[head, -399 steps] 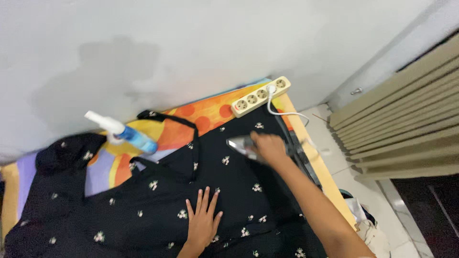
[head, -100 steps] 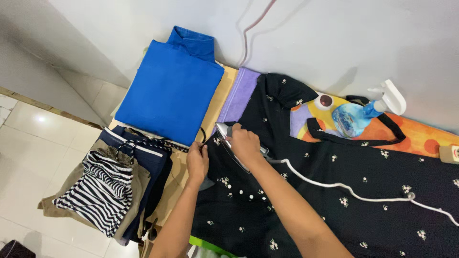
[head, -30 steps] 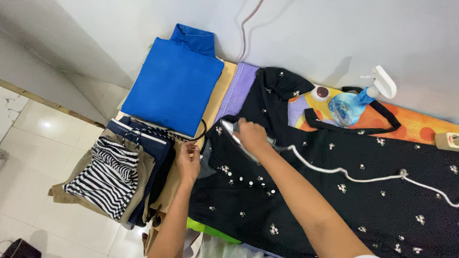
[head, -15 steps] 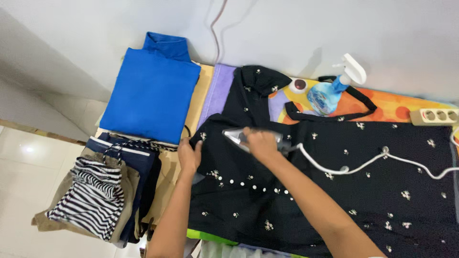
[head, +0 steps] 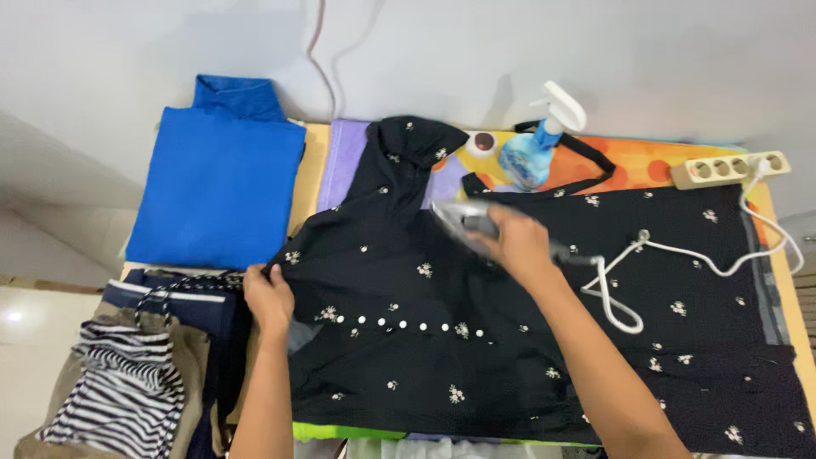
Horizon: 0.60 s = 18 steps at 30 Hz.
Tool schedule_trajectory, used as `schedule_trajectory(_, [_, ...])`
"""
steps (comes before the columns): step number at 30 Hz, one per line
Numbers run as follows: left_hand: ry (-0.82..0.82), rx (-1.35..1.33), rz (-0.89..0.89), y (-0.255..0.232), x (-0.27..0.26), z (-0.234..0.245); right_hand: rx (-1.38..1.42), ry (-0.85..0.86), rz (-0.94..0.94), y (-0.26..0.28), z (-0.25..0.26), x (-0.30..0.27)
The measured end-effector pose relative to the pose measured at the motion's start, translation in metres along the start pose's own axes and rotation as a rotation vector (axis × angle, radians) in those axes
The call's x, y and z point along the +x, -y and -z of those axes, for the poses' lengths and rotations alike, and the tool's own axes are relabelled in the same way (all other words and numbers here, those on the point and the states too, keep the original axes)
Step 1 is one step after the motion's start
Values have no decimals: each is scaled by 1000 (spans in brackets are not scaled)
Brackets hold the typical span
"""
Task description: The person irons a black floral dress on a table, smoothing the fabric and using a spray bottle to moisten it. They repeatedly adjust the dress, fold sections, and iron different areas including the sleeves and body.
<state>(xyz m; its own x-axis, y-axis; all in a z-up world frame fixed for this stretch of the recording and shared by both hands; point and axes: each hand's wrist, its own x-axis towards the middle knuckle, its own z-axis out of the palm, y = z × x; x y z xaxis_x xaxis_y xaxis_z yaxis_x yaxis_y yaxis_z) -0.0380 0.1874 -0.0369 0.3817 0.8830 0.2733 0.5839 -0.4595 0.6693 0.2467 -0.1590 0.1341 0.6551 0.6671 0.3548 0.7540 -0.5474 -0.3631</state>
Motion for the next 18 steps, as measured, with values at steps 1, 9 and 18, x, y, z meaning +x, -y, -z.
schedule_trajectory(1, [-30, 30, -27, -7, -1, -1, -57, 172, -112, -1, 4, -12])
schedule_trajectory(9, [-25, 63, -149, -113, -33, -6, -67, 358, 14, -18, -19, -104])
schedule_trajectory(18, [303, -145, -235, -233, -115, -72, -107, 404, -264, -97, -19, -89])
